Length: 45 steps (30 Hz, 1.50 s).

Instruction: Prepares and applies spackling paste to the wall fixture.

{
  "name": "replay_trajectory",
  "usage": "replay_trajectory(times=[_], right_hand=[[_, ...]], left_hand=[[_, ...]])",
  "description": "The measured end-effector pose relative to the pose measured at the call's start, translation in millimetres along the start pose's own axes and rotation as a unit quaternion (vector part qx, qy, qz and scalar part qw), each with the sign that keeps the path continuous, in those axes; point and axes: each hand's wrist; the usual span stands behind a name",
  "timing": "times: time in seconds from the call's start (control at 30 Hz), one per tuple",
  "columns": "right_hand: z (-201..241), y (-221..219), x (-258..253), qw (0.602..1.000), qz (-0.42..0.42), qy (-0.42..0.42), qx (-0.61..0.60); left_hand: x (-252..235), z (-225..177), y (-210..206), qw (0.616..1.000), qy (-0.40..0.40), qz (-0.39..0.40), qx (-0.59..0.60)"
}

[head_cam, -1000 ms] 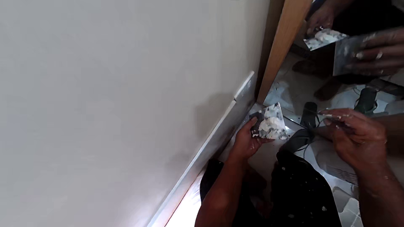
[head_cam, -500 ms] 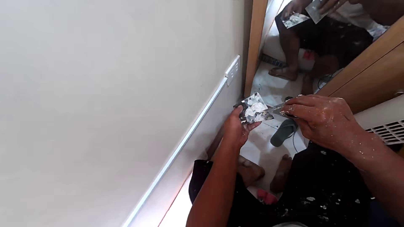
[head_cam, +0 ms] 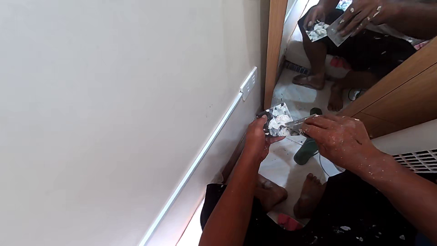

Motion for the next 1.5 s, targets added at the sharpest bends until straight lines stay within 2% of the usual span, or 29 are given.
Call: replay_trajectory(times=[0.37,0.57,0.63,0.73,0.87,0.93,0.97,1.0,1.13,1.2,1.23,1.3,1.4,1.47,1.5], right_hand=[[-22.8,-66.9,-34.1,0.993,0.080,0.000,-0.091],[-36.4,-79.9,-56.7,0.975,0.144,-0.010,-0.170],[-45.6,-78.6,-64.3,0.946,0.197,-0.045,-0.253],[-63.5,-80.8,-71.0,0.864,0.231,-0.115,-0.432],[-77.7,-84.3,-76.4,0.739,0.203,-0.199,-0.611],[-80.1,-87.1,-80.0,0.698,0.185,-0.226,-0.653],[-80.0,-88.5,-81.4,0.694,0.173,-0.231,-0.660],[-79.8,-90.3,-81.8,0.708,0.156,-0.223,-0.652],[-79.1,-102.3,-81.2,0.840,0.043,-0.073,-0.536],[-77.5,-101.5,-82.4,0.862,0.022,-0.047,-0.503],[-76.8,-99.4,-81.9,0.854,0.021,-0.070,-0.516],[-80.3,-96.3,-82.2,0.807,0.021,-0.162,-0.567],[-94.4,-99.6,-79.3,0.699,0.016,-0.276,-0.660],[-101.7,-103.0,-76.6,0.633,0.008,-0.312,-0.709],[-102.7,-103.3,-75.3,0.612,0.012,-0.323,-0.722]], left_hand=[[-42.0,19.8,21.6,0.989,0.025,-0.149,-0.012],[-57.3,27.1,38.7,0.979,0.031,-0.200,0.009],[-61.9,26.1,43.4,0.976,0.037,-0.216,0.008],[-67.0,23.1,50.2,0.972,0.046,-0.229,0.010],[-69.7,21.2,59.7,0.974,0.060,-0.219,0.024],[-71.1,19.5,61.9,0.973,0.067,-0.217,0.033],[-71.5,19.3,63.0,0.973,0.070,-0.216,0.036],[-72.0,19.6,64.3,0.974,0.074,-0.213,0.040],[-73.1,21.7,70.9,0.977,0.088,-0.184,0.061],[-73.5,21.7,74.1,0.978,0.092,-0.173,0.068],[-73.4,21.9,76.0,0.978,0.091,-0.173,0.068],[-73.2,23.1,83.1,0.981,0.078,-0.166,0.068],[-71.0,28.3,94.3,0.983,0.062,-0.157,0.072],[-70.9,27.3,95.7,0.983,0.058,-0.153,0.087],[-70.2,26.0,94.3,0.982,0.058,-0.153,0.092]])
Point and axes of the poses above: each hand's wrist, its own x-axis away from the middle knuckle, its own y-axis out of the back of the hand, z = x × y, and after that the axes turned 8 degrees about z, right-handed
